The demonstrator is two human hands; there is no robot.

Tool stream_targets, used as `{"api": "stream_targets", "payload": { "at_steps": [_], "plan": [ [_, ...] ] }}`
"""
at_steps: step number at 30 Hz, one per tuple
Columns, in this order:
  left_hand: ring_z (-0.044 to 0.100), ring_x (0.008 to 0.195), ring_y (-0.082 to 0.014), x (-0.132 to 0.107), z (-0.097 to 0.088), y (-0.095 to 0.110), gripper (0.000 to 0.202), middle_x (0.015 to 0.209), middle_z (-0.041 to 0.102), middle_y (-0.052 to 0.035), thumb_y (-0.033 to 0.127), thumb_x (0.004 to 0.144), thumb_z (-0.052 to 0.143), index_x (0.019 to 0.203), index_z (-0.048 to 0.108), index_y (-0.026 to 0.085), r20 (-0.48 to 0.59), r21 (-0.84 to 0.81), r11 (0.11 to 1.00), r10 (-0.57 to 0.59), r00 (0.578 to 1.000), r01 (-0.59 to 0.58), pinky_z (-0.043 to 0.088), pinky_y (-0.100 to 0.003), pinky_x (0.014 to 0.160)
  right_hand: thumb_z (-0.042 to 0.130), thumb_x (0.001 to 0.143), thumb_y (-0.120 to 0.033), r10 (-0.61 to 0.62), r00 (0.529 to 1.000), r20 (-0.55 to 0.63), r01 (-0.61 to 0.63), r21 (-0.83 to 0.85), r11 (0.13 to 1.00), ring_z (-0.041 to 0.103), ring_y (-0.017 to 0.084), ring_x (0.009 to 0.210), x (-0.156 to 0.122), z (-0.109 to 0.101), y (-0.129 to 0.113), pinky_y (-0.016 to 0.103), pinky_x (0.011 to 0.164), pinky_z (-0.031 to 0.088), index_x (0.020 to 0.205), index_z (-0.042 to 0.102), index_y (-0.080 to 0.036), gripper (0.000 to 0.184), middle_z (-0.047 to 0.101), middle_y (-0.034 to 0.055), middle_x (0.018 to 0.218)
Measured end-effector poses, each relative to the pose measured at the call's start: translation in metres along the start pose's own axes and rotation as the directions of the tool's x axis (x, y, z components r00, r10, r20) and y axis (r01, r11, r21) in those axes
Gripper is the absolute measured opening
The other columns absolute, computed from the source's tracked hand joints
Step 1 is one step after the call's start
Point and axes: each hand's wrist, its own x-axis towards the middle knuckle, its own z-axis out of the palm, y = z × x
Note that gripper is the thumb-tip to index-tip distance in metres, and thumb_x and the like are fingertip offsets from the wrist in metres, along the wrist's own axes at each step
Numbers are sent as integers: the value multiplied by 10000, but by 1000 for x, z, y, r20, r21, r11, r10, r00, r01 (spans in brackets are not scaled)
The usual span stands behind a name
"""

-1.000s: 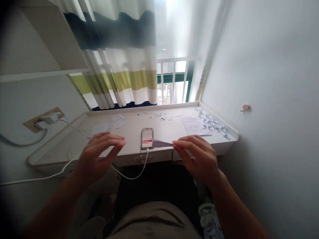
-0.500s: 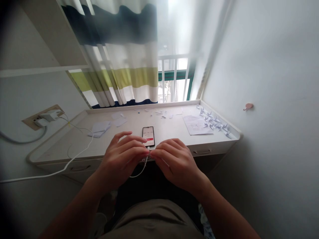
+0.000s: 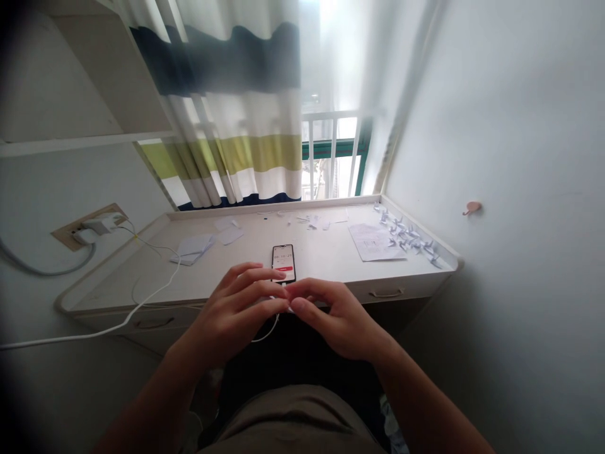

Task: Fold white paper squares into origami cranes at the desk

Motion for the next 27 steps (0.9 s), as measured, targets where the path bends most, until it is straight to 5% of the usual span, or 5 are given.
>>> {"api": "stream_targets", "payload": {
  "at_steps": [5, 9, 18, 22, 27],
  "plan": [
    [684, 1180, -214, -6, 13, -3, 198, 1163, 767, -56, 132, 995, 644, 1160, 681, 237, -76, -57, 998, -31, 997, 26, 512, -417, 1044, 840, 869, -349, 129, 991, -27, -108, 388, 915, 714, 143, 762, 5, 15, 11, 264, 710, 598, 1079, 790, -215, 254, 771, 31, 876],
    [677, 1209, -256, -15, 27, -4, 450, 1310, 701, -134, 259, 982, 688, 1410, 548, 264, -181, -241, 944, -272, 945, 225, 578, -439, 995, 873, 833, -313, 149, 985, -89, -90, 471, 878, 612, 104, 654, 5, 17, 11, 223, 598, 529, 1173, 780, -235, 361, 675, -7, 785],
    [725, 851, -178, -12, 22, -6, 255, 998, 758, -61, 303, 939, 735, 1177, 708, 213, 60, -610, 564, -667, 742, 556, 600, -262, 672, 834, 862, -217, 80, 986, -147, -15, 398, 917, 602, 109, 695, 2, 23, 3, 216, 597, 523, 1320, 710, -286, 479, 656, -12, 831],
    [712, 756, -151, -7, 7, -11, 379, 897, 732, -23, 259, 924, 748, 1281, 624, 231, 229, -680, 481, -579, 783, 554, 595, -257, 650, 819, 882, -282, 94, 990, -104, -49, 372, 927, 661, 137, 772, 4, 20, 1, 241, 652, 575, 1312, 712, -261, 444, 697, 21, 894],
    [735, 936, -198, 3, -5, -15, 168, 975, 756, -62, 279, 907, 774, 1057, 716, 228, 239, -571, 636, -477, 846, 519, 633, -317, 766, 852, 852, -308, 119, 988, -99, -73, 378, 923, 730, 151, 783, 12, 17, -5, 268, 698, 627, 1071, 798, -228, 240, 772, 34, 866]
  ]
}}
